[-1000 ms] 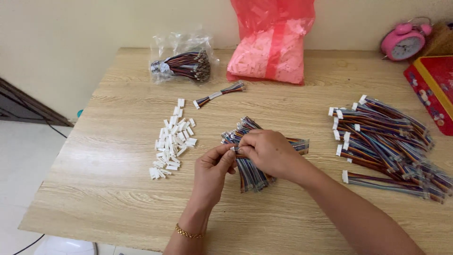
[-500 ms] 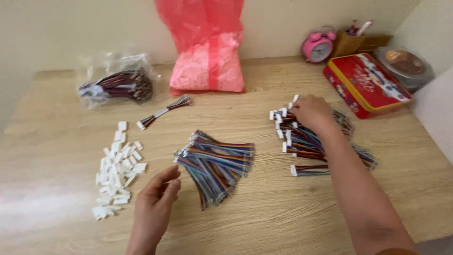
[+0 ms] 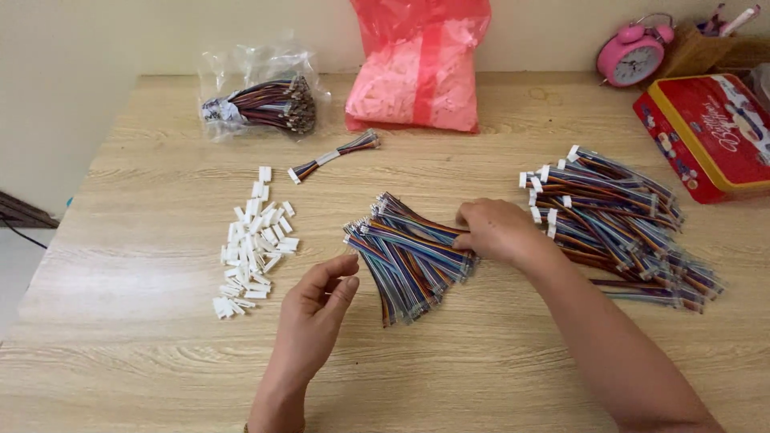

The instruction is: The person assembles electronic components by inserting white plastic connectors onto the ends of multi-colored ribbon cables. They pick up a connector and a cable, align the pins, and press them together, repeating this process for multiple cables on a wooden table.

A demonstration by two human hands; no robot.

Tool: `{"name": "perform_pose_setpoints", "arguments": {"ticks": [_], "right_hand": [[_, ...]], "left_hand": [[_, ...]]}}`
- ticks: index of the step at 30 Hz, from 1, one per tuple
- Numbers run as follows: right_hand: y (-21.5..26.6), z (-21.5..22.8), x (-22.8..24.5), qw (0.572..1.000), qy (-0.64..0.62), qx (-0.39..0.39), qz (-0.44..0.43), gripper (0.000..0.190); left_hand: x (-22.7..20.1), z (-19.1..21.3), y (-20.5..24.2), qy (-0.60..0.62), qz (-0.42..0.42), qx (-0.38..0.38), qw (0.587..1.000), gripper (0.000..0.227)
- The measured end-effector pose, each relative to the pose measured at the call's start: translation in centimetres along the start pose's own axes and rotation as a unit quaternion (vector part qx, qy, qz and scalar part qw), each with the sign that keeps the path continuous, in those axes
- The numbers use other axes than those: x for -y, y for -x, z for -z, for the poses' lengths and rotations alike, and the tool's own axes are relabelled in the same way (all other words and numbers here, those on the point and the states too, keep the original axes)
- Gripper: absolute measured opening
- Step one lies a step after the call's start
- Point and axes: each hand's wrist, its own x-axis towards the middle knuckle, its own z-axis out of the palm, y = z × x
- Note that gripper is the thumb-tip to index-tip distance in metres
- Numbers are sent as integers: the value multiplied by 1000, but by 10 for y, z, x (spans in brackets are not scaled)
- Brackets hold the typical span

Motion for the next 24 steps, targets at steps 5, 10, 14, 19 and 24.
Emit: {"name": "perform_pose_setpoints", "arguments": {"ticks": [5, 10, 14, 19, 24], "right_hand": [[-5, -4, -23, 994, -110, -27, 11, 30], [20, 45, -8, 963, -228, -141, 9, 24], [25, 43, 10, 785, -614, 3, 89, 30], [19, -6, 39, 591, -751, 255, 151, 35], [29, -5, 68, 610, -730, 290, 104, 42]], "left_hand": [[5, -11, 0, 13, -8, 13, 1000, 30], [1, -21, -3, 46, -37, 24, 998, 29], [-9, -37, -12, 73, -18, 24, 997, 33], [-30, -40, -12, 286, -127, 97, 945, 47], [-12, -29, -15, 270, -150, 58, 949, 19]]}}
